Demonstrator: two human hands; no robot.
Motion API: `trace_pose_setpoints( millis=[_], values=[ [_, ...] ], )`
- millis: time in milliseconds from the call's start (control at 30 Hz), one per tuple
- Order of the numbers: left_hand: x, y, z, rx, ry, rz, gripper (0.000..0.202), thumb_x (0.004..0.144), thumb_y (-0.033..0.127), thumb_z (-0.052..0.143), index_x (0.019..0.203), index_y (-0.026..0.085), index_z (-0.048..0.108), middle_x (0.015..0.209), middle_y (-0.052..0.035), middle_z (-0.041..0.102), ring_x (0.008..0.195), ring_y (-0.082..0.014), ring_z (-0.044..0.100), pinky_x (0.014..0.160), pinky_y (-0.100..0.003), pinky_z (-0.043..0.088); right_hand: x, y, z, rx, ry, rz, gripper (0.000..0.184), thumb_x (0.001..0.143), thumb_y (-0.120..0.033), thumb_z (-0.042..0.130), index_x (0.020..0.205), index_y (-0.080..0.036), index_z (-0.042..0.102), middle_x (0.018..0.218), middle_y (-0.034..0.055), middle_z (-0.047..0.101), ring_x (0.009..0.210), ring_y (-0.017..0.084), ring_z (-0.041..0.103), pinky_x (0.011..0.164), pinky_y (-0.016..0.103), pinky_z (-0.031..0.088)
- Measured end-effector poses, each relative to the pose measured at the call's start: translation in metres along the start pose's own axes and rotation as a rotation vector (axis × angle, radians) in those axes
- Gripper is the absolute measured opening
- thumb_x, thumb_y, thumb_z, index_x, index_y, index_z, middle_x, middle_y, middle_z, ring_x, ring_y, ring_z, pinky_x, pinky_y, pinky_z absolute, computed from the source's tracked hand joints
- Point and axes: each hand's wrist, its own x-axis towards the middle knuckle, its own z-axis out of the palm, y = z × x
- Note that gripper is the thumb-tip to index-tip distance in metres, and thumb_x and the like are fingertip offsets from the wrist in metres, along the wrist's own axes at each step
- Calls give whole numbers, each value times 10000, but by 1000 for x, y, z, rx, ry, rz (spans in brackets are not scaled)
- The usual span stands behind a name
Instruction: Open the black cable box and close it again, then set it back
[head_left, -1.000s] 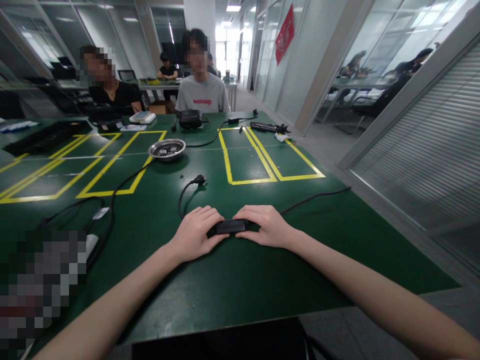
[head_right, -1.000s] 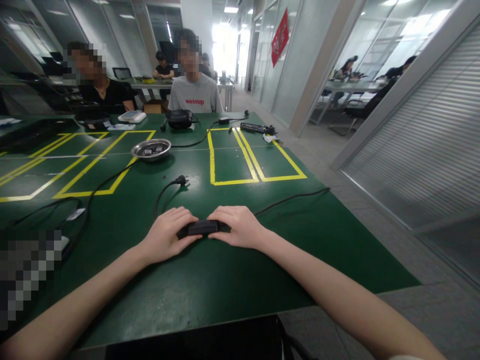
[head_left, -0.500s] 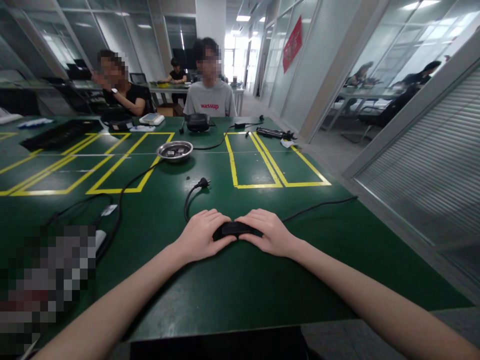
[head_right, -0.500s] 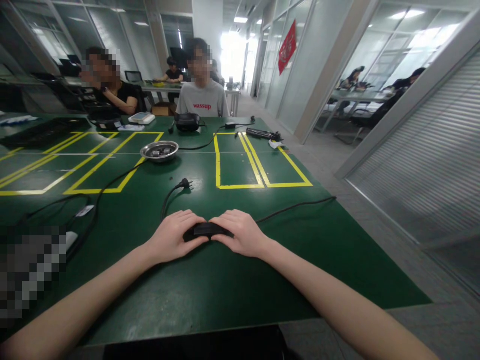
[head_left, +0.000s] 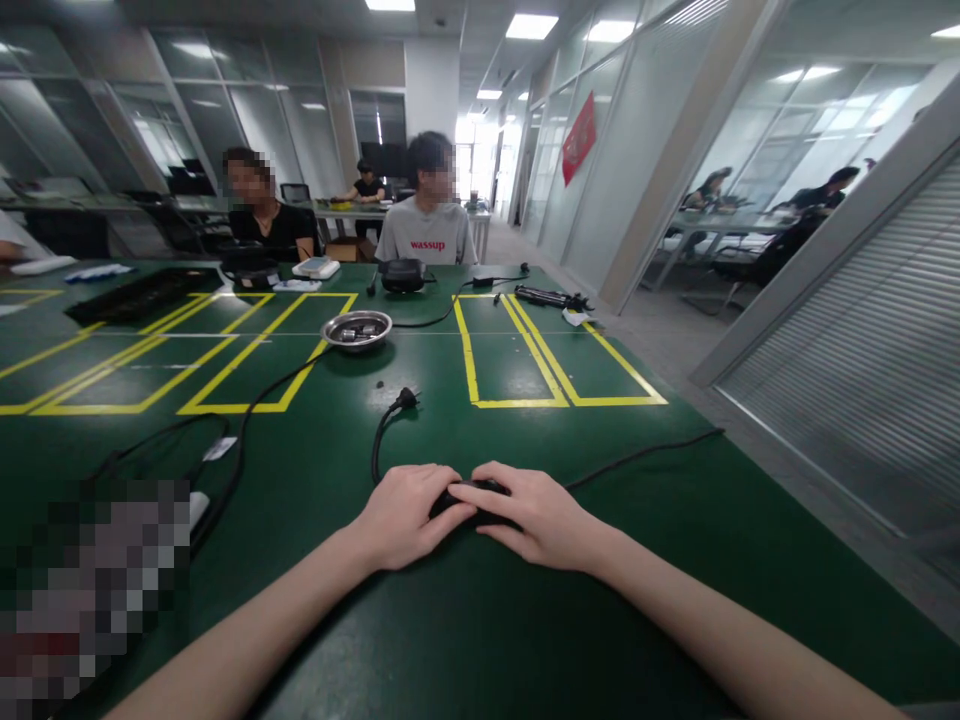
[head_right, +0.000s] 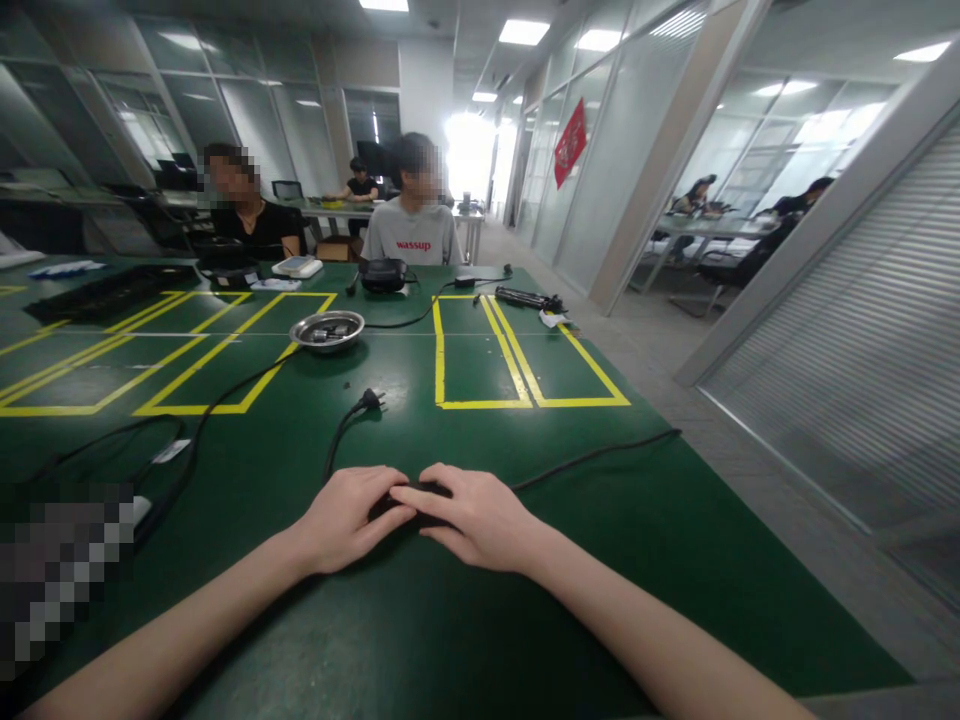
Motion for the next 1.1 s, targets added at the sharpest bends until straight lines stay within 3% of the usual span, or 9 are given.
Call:
trace_pose_setpoints(
  millis=[67,100,200,367,500,600,767,1000,1100],
  values=[
    [-1,-2,2,16,27,9,246,1049,401,534,1083,197,669,952,-59,752,853,-222,711,805,-349,565,1,0,2,-16,-34,57,532,989,-259,624,1509,-261,510,1214,122,667,992,237,695,826,349,591],
    [-2,-3,3,39,67,12,293,1036,376,561,1262,202,628,1096,-89,753,978,-247,710,903,-396,568,1,1,3,-14,-43,98,554,982,-256,631,1520,-269,499,1183,110,675,959,233,699,808,346,592],
    [-3,-5,7,86,133,62,618,987,265,613,1562,230,391,1440,-141,614,1299,-298,589,1102,-500,499,0,16,9,59,17,250,584,970,-243,626,1536,-270,484,1132,84,690,914,224,713,798,343,598],
    [-3,-7,8,53,54,98,632,965,216,638,1555,276,417,1505,-118,563,1385,-299,515,1171,-529,446,-9,70,11,217,466,527,499,964,-317,586,1459,-254,579,1210,93,728,1093,260,706,945,415,589],
    [-3,-7,6,5,5,101,579,960,202,649,1510,272,480,1450,-108,613,1370,-289,533,1167,-529,448,-24,112,-2,197,827,782,548,919,-441,592,1386,-155,631,1294,153,718,1196,306,668,1011,466,551],
    [-2,-5,5,-5,-17,108,516,964,197,644,1464,267,537,1429,-104,632,1364,-285,544,1157,-519,460,-40,130,-15,57,950,927,619,908,-478,563,1422,-134,597,1351,170,691,1244,312,642,1057,466,517],
    [-1,-2,4,-30,-44,118,448,963,187,648,1402,257,594,1393,-101,655,1346,-282,564,1149,-516,466,-56,139,-25,-56,876,1105,657,887,-493,540,1438,-138,592,1372,179,680,1238,341,650,1047,480,514],
    [-1,-3,5,-39,-36,129,396,954,186,664,1345,244,637,1311,-89,695,1288,-262,606,1127,-484,492,-55,138,-15,-13,503,970,620,847,-461,591,1427,-245,631,1261,104,748,1095,344,705,931,470,561],
    [-1,-2,5,-53,-45,125,384,965,188,652,1344,247,639,1308,-90,698,1279,-260,609,1129,-492,485,-55,139,-19,-48,537,1069,613,847,-441,592,1423,-234,634,1227,119,755,1077,348,706,919,469,562]
  ],
)
